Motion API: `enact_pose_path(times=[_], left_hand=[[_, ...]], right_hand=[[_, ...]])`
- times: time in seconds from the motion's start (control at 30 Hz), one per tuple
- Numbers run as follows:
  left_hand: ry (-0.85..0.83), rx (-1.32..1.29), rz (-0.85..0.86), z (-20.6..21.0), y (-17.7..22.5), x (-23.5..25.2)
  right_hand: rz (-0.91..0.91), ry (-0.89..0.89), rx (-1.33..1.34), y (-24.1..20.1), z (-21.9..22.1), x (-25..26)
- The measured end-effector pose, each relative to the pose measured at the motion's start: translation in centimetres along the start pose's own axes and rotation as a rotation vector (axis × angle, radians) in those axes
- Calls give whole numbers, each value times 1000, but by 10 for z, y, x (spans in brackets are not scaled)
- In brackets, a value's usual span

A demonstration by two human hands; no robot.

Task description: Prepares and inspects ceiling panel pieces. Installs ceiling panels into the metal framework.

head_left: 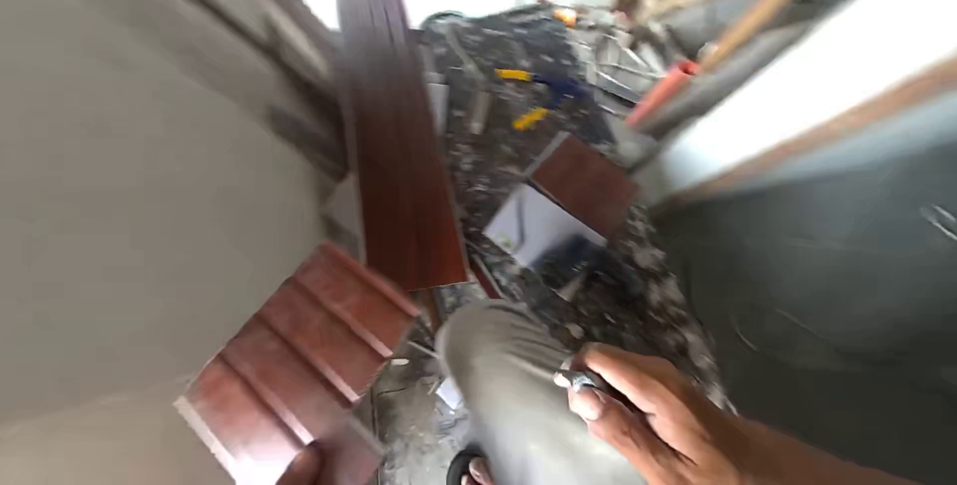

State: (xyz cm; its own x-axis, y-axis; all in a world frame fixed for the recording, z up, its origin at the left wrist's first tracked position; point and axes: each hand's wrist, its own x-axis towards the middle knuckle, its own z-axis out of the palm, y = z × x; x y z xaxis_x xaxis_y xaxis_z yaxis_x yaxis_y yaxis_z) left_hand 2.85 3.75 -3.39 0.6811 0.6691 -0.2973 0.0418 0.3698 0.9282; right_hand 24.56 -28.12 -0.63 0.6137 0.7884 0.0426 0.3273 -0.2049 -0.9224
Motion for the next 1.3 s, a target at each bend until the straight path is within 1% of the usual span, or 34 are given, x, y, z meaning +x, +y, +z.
enact_pose_path(times=[0.07, 0.13, 0.23, 0.3, 0.33, 0.4, 0.47, 0.53, 0.67, 0.83, 1.0, 1.17, 1.3], left_hand=[[63, -117, 51, 30, 10, -11], [148, -192, 64, 44, 19, -25], [212, -297, 96, 53, 23, -45], [249, -332, 117, 62, 28, -56], [266, -344, 125, 67, 30, -60], [287, -356, 135, 77, 34, -68], [285, -381, 147, 86, 35, -74], [268, -396, 162, 93, 34, -77], [148, -389, 166, 101, 29, -86], [61, -364, 193, 112, 24, -93], [77, -324, 198, 118, 21, -96], [134, -285, 183, 121, 23, -97], [162, -252, 154, 119, 23, -95]], right_hand=[[-163, -79, 106, -15, 21, 43], [-250, -206, 209, -24, 43, 79], [-229, -413, 382, -36, 63, 112], [-256, -491, 423, -41, 69, 119], [-317, -484, 408, -42, 72, 118], [-469, -400, 325, -40, 77, 111], [-542, -322, 294, -36, 78, 99], [-516, -326, 336, -33, 75, 90], [-429, -453, 456, -27, 63, 80], [-491, -419, 451, -25, 58, 67], [-500, -397, 431, -19, 57, 64], [-442, -411, 469, -17, 61, 65], [-409, -377, 492, -14, 68, 65]])
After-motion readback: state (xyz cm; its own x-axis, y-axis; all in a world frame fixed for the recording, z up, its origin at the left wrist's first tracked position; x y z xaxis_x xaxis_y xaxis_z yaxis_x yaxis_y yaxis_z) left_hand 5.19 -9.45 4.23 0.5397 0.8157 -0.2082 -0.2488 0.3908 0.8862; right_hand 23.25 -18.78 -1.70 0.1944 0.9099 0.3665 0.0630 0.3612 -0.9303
